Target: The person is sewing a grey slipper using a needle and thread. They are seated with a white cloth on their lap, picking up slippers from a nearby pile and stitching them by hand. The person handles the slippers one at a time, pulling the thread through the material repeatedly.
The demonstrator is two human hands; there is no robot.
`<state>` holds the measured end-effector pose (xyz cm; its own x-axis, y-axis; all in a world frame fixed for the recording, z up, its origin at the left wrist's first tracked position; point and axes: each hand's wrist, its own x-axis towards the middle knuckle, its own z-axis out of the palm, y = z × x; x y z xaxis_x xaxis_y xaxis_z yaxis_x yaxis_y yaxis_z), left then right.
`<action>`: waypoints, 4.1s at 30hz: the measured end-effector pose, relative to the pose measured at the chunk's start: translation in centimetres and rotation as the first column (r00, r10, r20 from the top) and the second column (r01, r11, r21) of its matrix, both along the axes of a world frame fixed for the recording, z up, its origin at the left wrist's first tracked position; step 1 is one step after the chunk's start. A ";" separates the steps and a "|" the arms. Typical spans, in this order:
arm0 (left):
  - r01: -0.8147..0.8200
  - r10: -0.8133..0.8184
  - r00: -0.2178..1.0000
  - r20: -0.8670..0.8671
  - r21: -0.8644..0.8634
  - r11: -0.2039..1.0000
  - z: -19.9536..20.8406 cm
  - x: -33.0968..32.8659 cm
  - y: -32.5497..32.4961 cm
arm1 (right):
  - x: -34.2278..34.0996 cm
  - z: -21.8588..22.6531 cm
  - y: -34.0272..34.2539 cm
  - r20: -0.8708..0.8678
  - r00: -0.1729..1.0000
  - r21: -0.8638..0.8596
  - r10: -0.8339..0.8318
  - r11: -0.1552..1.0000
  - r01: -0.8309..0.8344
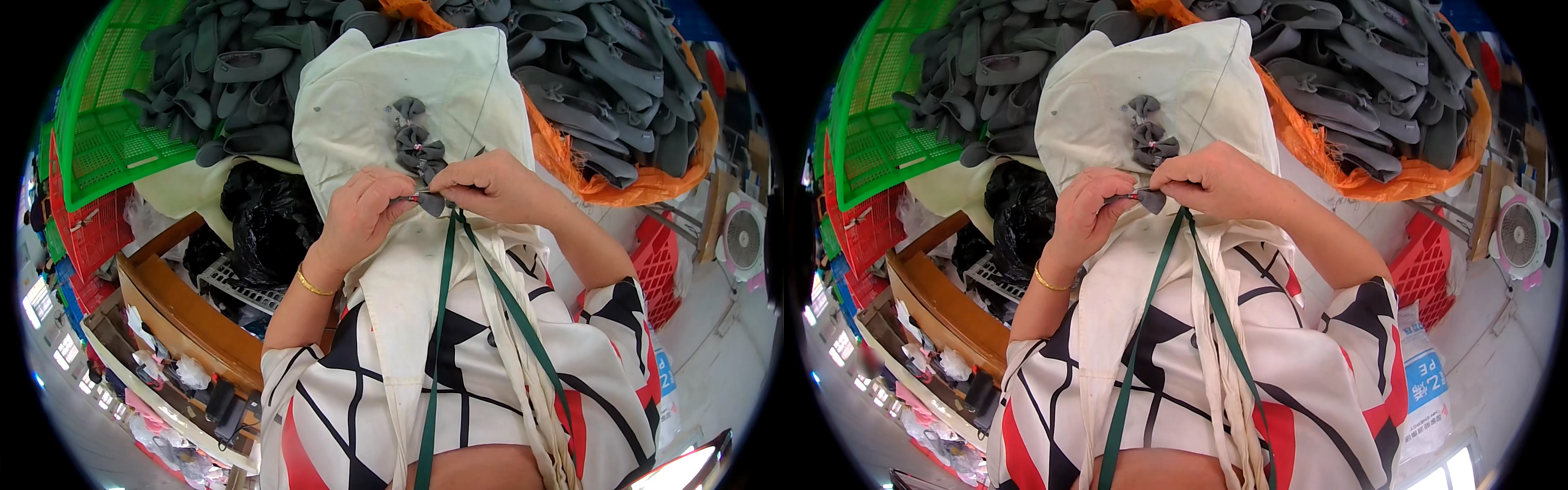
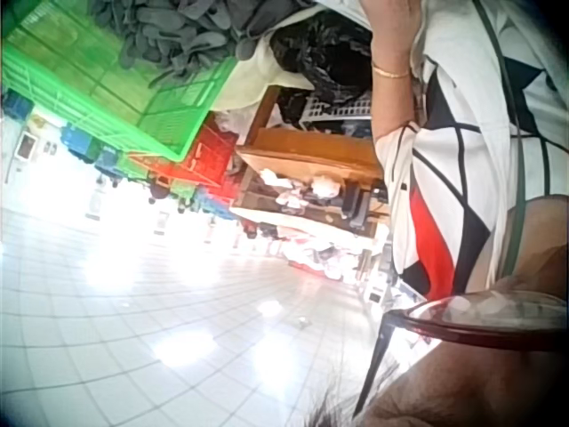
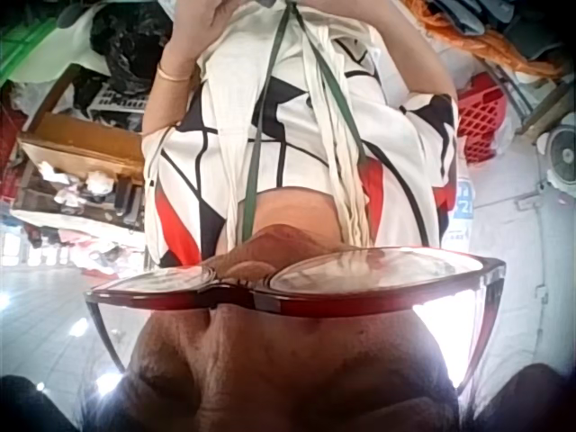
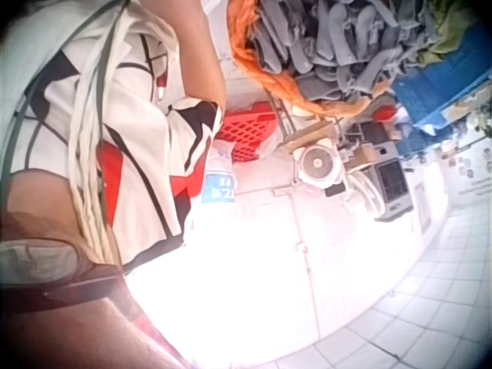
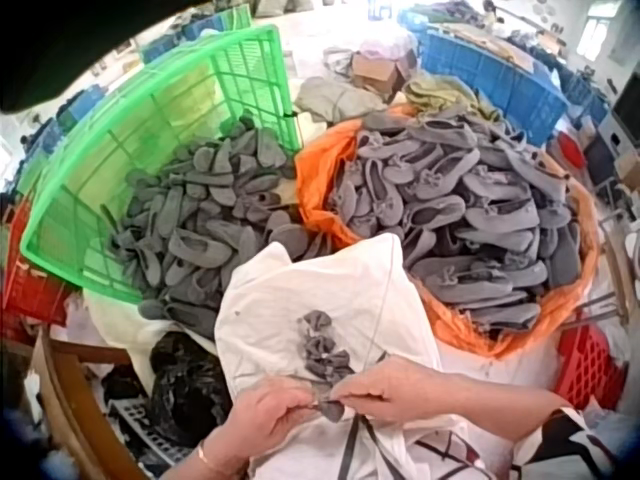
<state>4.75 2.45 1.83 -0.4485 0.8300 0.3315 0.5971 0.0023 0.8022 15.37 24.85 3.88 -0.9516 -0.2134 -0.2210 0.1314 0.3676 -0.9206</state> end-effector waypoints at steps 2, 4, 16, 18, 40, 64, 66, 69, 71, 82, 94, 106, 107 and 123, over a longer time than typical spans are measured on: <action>-0.002 0.002 1.000 0.001 0.000 1.000 0.0 0.0 0.0 | 0.0 0.1 0.0 -0.004 1.000 -0.015 -0.001 1.000 0.001; -0.004 0.004 1.000 0.006 0.003 1.000 -0.1 0.0 0.0 | 0.0 0.0 0.1 -0.011 1.000 -0.026 -0.002 1.000 0.002; -0.045 0.051 0.972 0.231 -0.030 0.999 -1.0 1.1 -0.8 | 0.4 -1.7 -0.7 0.057 0.998 -0.194 0.012 0.981 -0.001; -0.053 0.063 0.948 0.313 -0.040 0.998 -1.3 1.5 -1.0 | 0.6 -2.1 -1.0 0.068 0.998 -0.230 0.002 0.973 0.013; 0.042 0.015 0.882 0.470 -0.111 0.993 -0.6 2.2 -1.8 | 1.4 -1.4 -1.9 0.248 0.968 -0.295 0.018 0.954 0.058; 0.070 0.004 0.841 0.541 -0.117 0.991 -0.9 2.2 -1.2 | 1.1 -2.1 -1.9 0.401 0.916 -0.396 -0.015 0.899 0.188; 0.073 0.000 0.840 0.543 -0.113 0.991 -0.8 2.2 -1.1 | 1.1 -2.4 -2.2 0.361 0.932 -0.338 -0.018 0.929 0.149; 0.108 -0.027 0.833 0.552 -0.115 0.987 -1.2 2.3 -1.0 | 1.0 -2.0 -2.4 0.391 0.920 -0.413 -0.010 0.892 0.185; 0.090 -0.008 0.813 0.582 -0.113 0.990 -1.5 2.6 -0.8 | 0.7 -1.6 -2.6 0.335 0.942 -0.407 0.002 0.902 0.143; -0.104 0.317 0.698 0.642 -0.348 0.932 -1.6 1.8 0.9 | -1.0 -1.5 -0.4 -0.336 0.931 0.311 -0.143 0.916 0.253; -0.088 0.175 0.885 0.432 -0.215 0.973 -1.6 1.0 1.8 | -1.8 1.8 -3.1 -0.798 0.596 0.242 0.090 0.954 0.180; -0.230 0.184 0.949 -0.258 -0.161 0.960 -1.6 -2.2 0.5 | 3.8 3.0 15.0 0.441 0.628 -0.871 -0.641 -0.135 0.473; -0.239 0.191 0.941 -0.279 -0.149 0.960 -1.6 -2.6 0.2 | 6.4 2.2 19.2 0.330 0.556 -0.892 -0.763 -0.059 0.448; -0.188 0.237 0.894 0.381 -0.162 0.969 -1.9 -2.2 3.8 | 4.5 -4.0 9.9 -0.089 0.601 -0.150 -0.794 0.607 0.780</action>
